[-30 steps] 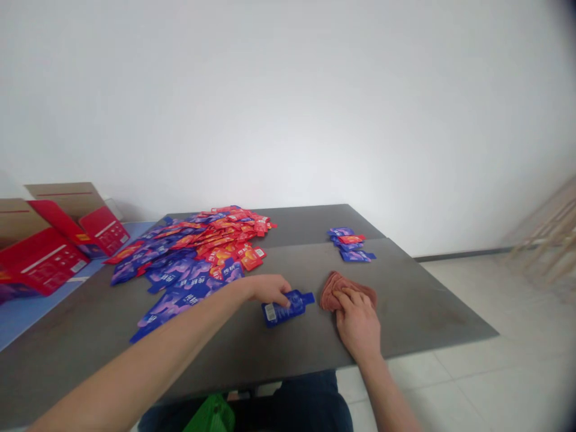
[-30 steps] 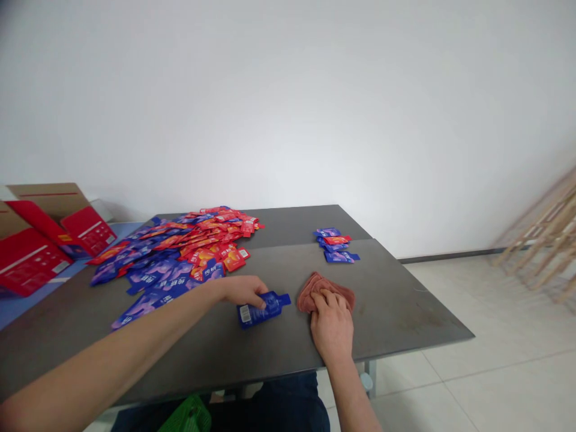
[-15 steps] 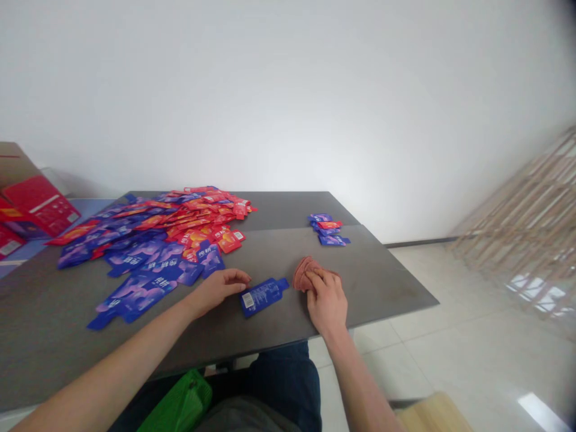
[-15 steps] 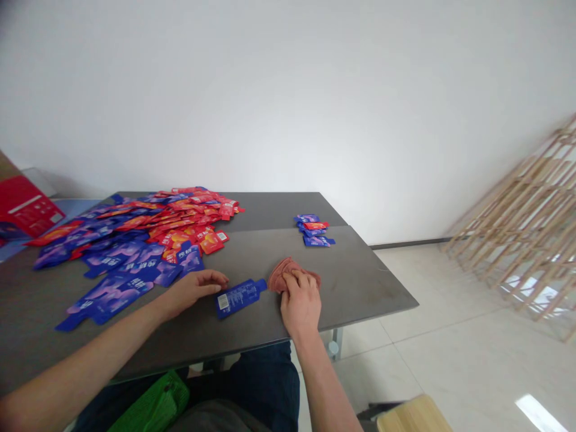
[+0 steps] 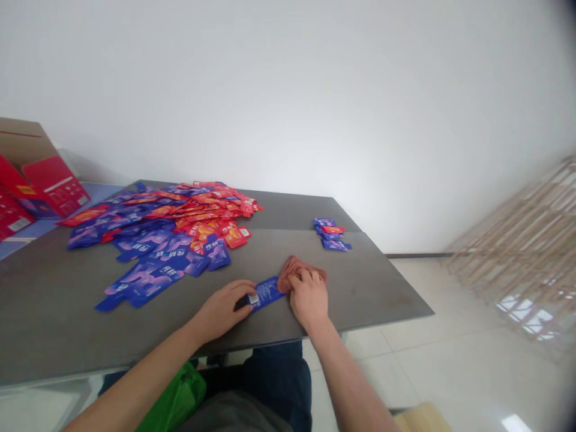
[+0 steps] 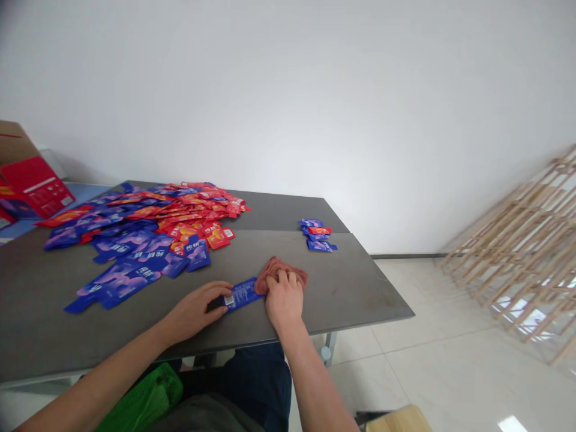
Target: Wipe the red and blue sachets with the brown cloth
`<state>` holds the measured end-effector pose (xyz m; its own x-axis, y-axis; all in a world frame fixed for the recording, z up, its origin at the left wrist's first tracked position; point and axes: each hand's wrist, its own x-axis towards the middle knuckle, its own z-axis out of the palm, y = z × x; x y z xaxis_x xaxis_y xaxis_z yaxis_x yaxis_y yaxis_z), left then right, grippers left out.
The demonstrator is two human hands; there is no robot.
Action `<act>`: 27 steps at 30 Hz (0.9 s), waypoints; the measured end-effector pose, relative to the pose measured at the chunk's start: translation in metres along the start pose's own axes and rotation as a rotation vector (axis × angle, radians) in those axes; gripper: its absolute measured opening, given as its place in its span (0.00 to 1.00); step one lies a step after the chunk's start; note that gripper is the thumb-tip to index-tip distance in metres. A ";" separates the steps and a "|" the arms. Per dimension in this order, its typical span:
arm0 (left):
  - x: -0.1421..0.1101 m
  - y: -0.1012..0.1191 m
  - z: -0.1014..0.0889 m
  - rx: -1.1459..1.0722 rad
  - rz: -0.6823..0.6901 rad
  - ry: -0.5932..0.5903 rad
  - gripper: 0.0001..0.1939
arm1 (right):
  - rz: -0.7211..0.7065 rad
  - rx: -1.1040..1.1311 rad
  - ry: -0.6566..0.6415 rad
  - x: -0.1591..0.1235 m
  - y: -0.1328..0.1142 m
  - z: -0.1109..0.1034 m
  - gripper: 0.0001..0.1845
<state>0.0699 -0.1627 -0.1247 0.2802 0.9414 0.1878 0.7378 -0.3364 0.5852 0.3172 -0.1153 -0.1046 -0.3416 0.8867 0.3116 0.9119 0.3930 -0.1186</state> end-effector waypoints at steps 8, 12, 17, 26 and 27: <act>0.002 -0.012 0.005 -0.004 -0.019 0.005 0.17 | -0.164 0.115 0.076 -0.013 -0.049 0.000 0.12; -0.001 -0.015 0.004 -0.006 -0.042 0.008 0.18 | -0.021 0.054 0.002 0.002 -0.028 0.006 0.12; -0.002 -0.014 0.004 0.039 0.005 -0.001 0.15 | 0.054 0.044 0.059 0.012 -0.018 -0.005 0.13; -0.002 -0.006 0.000 0.042 -0.007 0.006 0.16 | 0.098 0.003 -0.010 0.013 -0.016 0.000 0.13; -0.003 -0.005 0.000 0.044 -0.008 0.001 0.16 | 0.129 -0.002 0.009 0.016 -0.013 -0.003 0.14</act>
<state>0.0652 -0.1633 -0.1282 0.2741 0.9440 0.1838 0.7663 -0.3298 0.5513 0.3007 -0.1073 -0.0949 -0.2197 0.9277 0.3019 0.9485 0.2755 -0.1561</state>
